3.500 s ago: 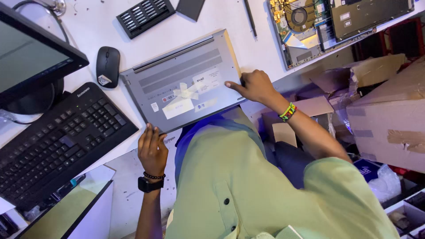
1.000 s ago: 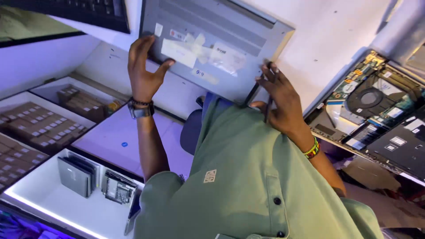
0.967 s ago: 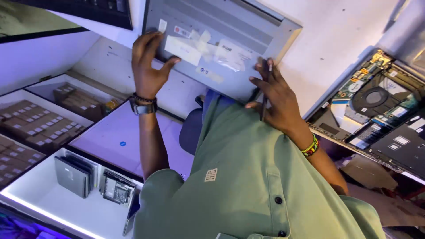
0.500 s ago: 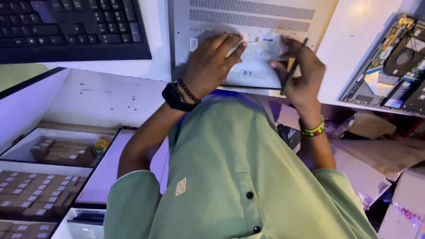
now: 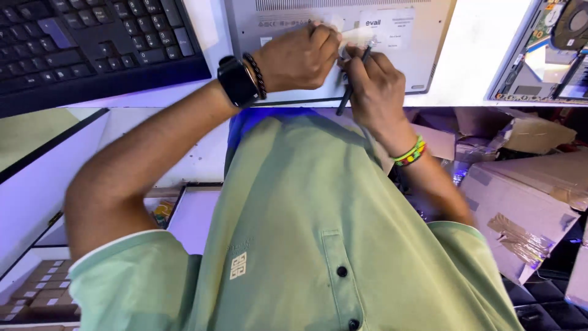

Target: The person peels adhesive stickers and labels off the bottom cover of a laptop, using a pen-like pry tool to lift sticker edges and picking the residue and paper pieces off by hand. They work around the lid surface, removing several stickers one at a time.

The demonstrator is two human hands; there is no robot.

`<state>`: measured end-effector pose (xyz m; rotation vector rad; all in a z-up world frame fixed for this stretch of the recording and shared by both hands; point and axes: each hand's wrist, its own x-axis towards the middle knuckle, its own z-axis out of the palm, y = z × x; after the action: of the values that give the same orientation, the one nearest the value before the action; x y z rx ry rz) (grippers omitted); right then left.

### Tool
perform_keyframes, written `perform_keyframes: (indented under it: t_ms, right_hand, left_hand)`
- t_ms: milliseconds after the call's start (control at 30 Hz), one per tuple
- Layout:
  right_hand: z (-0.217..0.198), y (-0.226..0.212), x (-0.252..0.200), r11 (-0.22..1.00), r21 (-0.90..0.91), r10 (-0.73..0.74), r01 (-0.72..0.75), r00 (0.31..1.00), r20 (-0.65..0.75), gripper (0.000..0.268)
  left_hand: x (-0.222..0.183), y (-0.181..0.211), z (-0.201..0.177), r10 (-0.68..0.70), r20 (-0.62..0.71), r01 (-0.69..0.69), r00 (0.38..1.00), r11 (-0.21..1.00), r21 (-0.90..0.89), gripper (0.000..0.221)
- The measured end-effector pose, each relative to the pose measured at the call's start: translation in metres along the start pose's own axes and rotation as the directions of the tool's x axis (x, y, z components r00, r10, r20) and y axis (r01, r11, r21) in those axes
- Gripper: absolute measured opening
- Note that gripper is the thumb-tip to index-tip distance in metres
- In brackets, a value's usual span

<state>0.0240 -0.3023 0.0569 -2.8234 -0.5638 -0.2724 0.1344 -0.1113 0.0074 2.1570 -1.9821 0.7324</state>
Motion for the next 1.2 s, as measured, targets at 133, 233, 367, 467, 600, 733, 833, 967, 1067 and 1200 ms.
perform_keyframes:
  t_ms: [133, 233, 367, 467, 600, 733, 833, 967, 1067, 1200]
  right_hand:
    - [0.000, 0.039, -0.001, 0.978, -0.056, -0.196, 0.200, 0.978, 0.071, 0.007]
    - [0.005, 0.051, -0.004, 0.935, 0.017, -0.355, 0.355, 0.933, 0.064, 0.009]
    - [0.006, 0.034, -0.008, 0.941, -0.084, -0.333, 0.328, 0.942, -0.043, 0.010]
    - [0.007, 0.027, -0.001, 0.980, -0.030, -0.195, 0.194, 0.981, -0.022, 0.015]
    - [0.011, 0.018, 0.000, 0.976, -0.130, -0.182, 0.173, 0.981, -0.066, 0.014]
    - [0.007, 0.016, 0.008, 0.947, -0.198, -0.270, 0.253, 0.961, -0.064, 0.021]
    - [0.015, 0.023, 0.007, 0.934, -0.221, -0.286, 0.280, 0.958, 0.004, 0.016]
    - [0.022, 0.038, 0.010, 0.964, -0.074, -0.237, 0.255, 0.953, 0.188, 0.008]
    - [0.017, 0.060, 0.035, 0.957, 0.057, -0.288, 0.286, 0.898, 0.333, 0.011]
    - [0.012, 0.073, 0.066, 0.918, 0.116, -0.372, 0.378, 0.726, 0.578, 0.014]
  left_hand:
    - [-0.004, -0.002, 0.006, 0.091, -0.034, -0.092, 0.995, 0.995, -0.031, 0.030]
    - [-0.002, -0.001, 0.001, 0.029, -0.121, -0.029, 0.992, 1.000, 0.006, 0.032]
    - [-0.001, 0.021, -0.007, -0.104, -0.032, 0.107, 0.994, 0.989, 0.101, 0.024]
    - [-0.002, 0.025, -0.005, -0.180, -0.007, 0.180, 0.984, 0.977, 0.118, 0.026]
    - [-0.004, 0.029, -0.001, -0.220, -0.022, 0.221, 0.975, 0.972, 0.076, 0.028]
    - [-0.001, 0.026, -0.010, -0.266, -0.048, 0.267, 0.963, 0.963, 0.019, 0.014]
    - [0.002, 0.026, -0.013, -0.393, -0.037, 0.388, 0.919, 0.917, -0.092, 0.014]
    - [0.002, 0.025, -0.016, -0.493, -0.062, 0.468, 0.868, 0.853, -0.232, 0.005]
    - [0.000, 0.024, -0.014, -0.534, -0.039, 0.497, 0.844, 0.809, -0.313, 0.014]
    - [-0.010, 0.028, -0.005, -0.513, -0.067, 0.466, 0.856, 0.819, -0.334, 0.021]
